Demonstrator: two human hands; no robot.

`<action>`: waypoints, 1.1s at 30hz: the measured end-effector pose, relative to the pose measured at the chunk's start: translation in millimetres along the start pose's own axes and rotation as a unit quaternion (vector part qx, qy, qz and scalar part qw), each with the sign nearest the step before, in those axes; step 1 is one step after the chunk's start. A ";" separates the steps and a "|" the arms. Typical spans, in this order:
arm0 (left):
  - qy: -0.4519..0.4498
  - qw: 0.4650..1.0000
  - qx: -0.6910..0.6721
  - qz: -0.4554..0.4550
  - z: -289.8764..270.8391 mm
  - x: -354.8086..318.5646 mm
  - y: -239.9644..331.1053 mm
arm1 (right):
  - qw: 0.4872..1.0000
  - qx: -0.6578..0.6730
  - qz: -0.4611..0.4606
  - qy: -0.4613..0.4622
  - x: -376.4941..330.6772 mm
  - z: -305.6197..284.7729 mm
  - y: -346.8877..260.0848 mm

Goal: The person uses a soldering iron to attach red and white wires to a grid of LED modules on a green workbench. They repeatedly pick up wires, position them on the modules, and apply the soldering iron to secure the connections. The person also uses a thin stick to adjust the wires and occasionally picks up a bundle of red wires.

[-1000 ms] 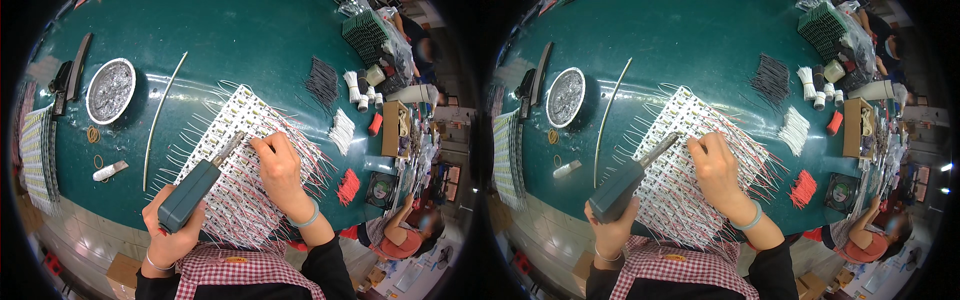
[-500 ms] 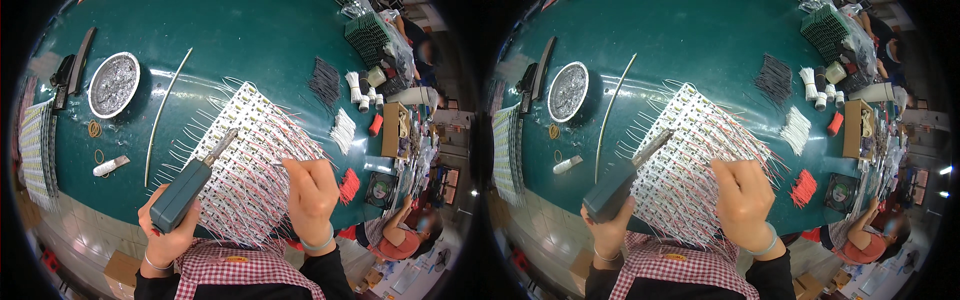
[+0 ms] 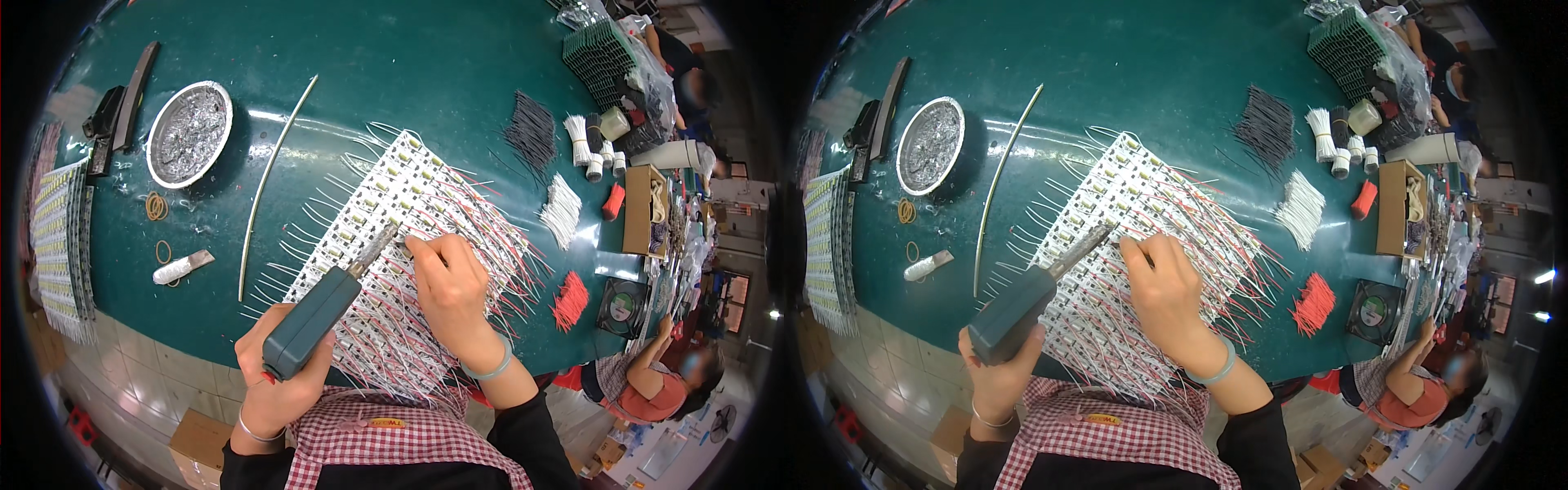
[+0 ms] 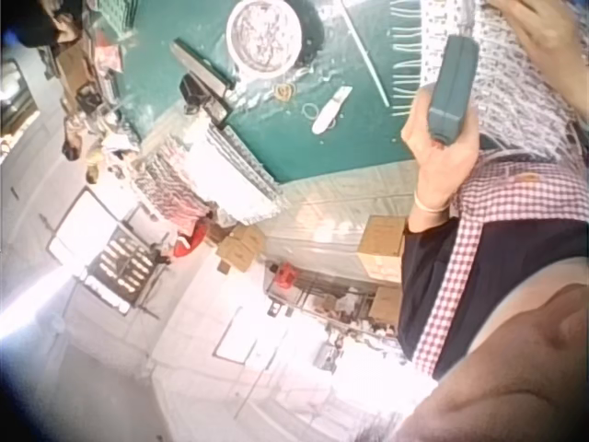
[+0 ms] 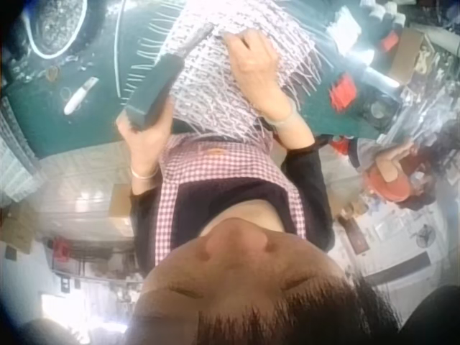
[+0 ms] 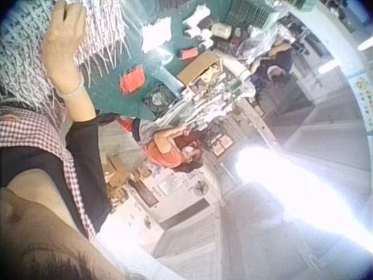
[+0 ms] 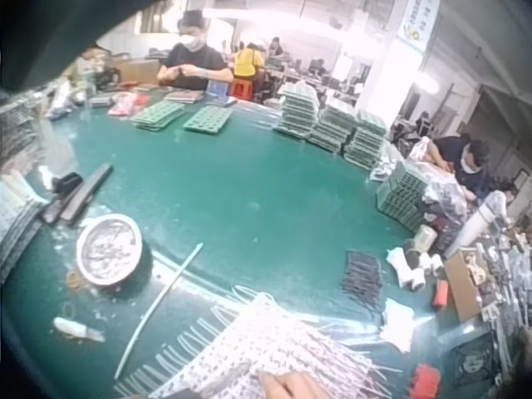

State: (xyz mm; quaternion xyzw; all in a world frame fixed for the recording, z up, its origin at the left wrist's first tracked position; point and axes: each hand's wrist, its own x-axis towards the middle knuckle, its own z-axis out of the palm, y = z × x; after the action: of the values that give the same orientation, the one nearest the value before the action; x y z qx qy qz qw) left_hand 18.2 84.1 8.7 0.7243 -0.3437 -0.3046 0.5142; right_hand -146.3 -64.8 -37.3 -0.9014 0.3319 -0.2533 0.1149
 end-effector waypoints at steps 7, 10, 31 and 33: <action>0.020 0.999 -0.027 0.006 8.1 -0.1 -8.4 | 1.000 0.000 0.005 -0.009 -0.4 -0.7 0.1; 0.020 1.000 -0.011 0.005 7.8 0.1 -7.9 | 1.000 -0.001 0.008 -0.011 -0.3 -0.6 -0.1; -0.011 0.998 0.053 0.041 -4.6 -0.1 -0.6 | 1.000 -0.001 0.011 0.001 0.1 0.9 -0.5; -0.013 0.998 0.051 0.041 -5.6 -1.1 -0.5 | 1.000 -0.019 0.007 0.015 0.1 -1.4 -1.7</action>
State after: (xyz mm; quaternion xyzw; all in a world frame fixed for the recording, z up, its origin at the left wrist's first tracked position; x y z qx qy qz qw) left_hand 22.1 88.2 10.0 0.7309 -0.3943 -0.2749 0.4845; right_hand -146.0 -63.7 -35.4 -0.8971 0.3449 -0.2594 0.0947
